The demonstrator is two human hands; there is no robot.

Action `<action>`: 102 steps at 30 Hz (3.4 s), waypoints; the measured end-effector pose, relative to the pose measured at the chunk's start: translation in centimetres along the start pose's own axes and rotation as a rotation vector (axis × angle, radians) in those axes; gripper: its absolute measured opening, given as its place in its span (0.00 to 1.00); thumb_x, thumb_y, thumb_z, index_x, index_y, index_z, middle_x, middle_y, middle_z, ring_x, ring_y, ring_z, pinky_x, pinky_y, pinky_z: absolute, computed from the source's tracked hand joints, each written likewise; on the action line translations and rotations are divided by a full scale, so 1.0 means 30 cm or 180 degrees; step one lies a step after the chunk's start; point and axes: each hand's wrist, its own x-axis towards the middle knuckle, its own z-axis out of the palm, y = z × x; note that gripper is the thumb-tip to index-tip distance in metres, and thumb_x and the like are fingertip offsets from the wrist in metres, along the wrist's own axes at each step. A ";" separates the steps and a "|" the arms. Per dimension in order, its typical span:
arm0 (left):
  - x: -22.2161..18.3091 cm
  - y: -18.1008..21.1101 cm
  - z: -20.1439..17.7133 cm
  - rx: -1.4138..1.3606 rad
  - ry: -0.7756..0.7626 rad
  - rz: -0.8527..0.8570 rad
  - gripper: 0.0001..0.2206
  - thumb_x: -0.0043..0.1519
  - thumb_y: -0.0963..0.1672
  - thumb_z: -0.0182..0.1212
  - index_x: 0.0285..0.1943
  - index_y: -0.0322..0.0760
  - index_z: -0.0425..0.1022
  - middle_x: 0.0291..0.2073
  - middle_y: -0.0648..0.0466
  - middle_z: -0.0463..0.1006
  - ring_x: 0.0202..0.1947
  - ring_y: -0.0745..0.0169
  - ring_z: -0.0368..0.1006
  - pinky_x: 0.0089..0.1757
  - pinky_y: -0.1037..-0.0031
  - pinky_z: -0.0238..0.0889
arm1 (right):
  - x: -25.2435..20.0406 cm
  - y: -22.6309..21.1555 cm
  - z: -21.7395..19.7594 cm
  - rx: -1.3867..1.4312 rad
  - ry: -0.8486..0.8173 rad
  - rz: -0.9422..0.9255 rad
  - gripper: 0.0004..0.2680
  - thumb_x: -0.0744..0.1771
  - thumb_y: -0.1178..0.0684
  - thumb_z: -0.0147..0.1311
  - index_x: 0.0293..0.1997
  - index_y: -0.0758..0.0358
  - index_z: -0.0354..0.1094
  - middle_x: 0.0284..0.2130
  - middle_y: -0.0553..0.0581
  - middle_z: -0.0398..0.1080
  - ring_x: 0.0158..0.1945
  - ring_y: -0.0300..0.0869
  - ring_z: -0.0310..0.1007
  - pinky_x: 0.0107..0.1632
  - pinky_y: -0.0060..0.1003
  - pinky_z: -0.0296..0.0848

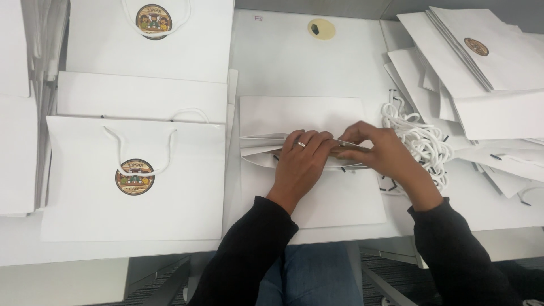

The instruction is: Assembling paper shopping bags by inserting rope handles through holes and securing them.

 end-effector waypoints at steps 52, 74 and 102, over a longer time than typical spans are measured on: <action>-0.059 -0.100 0.101 0.0965 -0.1192 -0.1625 0.34 0.68 0.57 0.46 0.76 0.32 0.51 0.75 0.40 0.51 0.75 0.40 0.43 0.61 0.23 0.30 | -0.309 -0.100 0.237 -0.0049 0.1632 0.0961 0.15 0.63 0.53 0.66 0.52 0.66 0.73 0.57 0.66 0.70 0.60 0.57 0.71 0.59 0.48 0.70; -0.110 0.048 -0.272 -0.0662 -0.0765 -0.2722 0.30 0.61 0.52 0.65 0.70 0.40 0.62 0.69 0.40 0.53 0.70 0.37 0.50 0.59 0.40 0.47 | -0.330 0.015 0.266 -0.0554 0.1703 0.1301 0.23 0.64 0.44 0.66 0.60 0.71 0.68 0.55 0.72 0.69 0.60 0.63 0.62 0.62 0.54 0.62; 0.081 -0.263 -0.614 -0.2367 0.0564 -0.1772 0.16 0.69 0.36 0.56 0.65 0.36 0.76 0.65 0.45 0.77 0.64 0.62 0.74 0.60 0.75 0.64 | -0.089 -0.169 0.250 0.0664 0.2788 0.0667 0.15 0.70 0.56 0.61 0.63 0.66 0.66 0.59 0.64 0.68 0.58 0.47 0.70 0.54 0.39 0.71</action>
